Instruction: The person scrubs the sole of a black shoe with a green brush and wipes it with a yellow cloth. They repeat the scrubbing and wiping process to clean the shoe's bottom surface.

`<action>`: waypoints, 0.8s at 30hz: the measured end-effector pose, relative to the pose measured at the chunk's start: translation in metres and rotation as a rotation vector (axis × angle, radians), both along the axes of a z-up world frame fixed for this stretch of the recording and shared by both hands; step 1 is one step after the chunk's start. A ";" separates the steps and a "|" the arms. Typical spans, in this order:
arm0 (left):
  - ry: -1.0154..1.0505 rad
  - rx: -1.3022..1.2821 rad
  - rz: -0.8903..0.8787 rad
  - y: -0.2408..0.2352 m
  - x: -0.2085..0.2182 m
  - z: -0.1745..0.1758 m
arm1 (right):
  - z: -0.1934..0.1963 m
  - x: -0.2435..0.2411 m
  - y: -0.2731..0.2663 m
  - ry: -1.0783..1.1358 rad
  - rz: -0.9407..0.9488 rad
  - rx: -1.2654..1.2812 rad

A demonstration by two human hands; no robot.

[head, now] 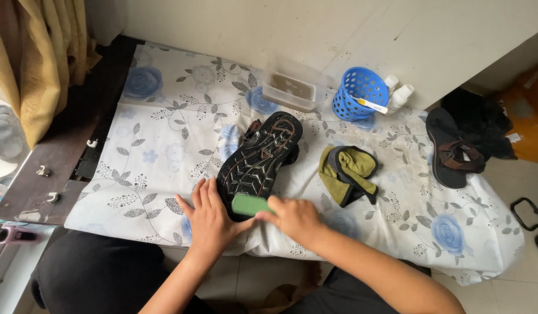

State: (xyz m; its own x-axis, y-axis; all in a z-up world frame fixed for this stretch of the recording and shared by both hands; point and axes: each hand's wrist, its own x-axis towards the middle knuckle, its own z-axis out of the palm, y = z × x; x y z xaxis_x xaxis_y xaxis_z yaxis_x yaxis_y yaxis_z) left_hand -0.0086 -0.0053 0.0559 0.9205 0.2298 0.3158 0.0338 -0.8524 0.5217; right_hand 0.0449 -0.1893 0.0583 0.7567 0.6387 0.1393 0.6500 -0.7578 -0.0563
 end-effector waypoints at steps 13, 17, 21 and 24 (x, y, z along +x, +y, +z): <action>0.041 -0.059 -0.029 0.002 0.008 -0.012 | -0.011 0.070 -0.023 -0.043 -0.441 -0.032; 0.032 -0.047 -0.022 0.004 0.012 -0.019 | -0.014 0.039 -0.016 -0.118 -0.099 0.043; 0.049 -0.079 -0.037 0.003 0.010 -0.012 | -0.030 0.112 -0.040 -0.194 -0.356 -0.063; 0.044 -0.093 -0.040 0.003 0.010 -0.016 | -0.017 0.114 -0.043 -0.164 -0.494 -0.022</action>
State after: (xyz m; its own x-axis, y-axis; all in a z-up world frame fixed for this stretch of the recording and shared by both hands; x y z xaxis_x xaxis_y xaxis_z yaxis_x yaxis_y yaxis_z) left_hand 0.0017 -0.0027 0.0400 0.9422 0.2189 0.2538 0.0252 -0.8013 0.5977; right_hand 0.1589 -0.2324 0.0416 0.9380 0.2152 0.2719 0.2138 -0.9762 0.0353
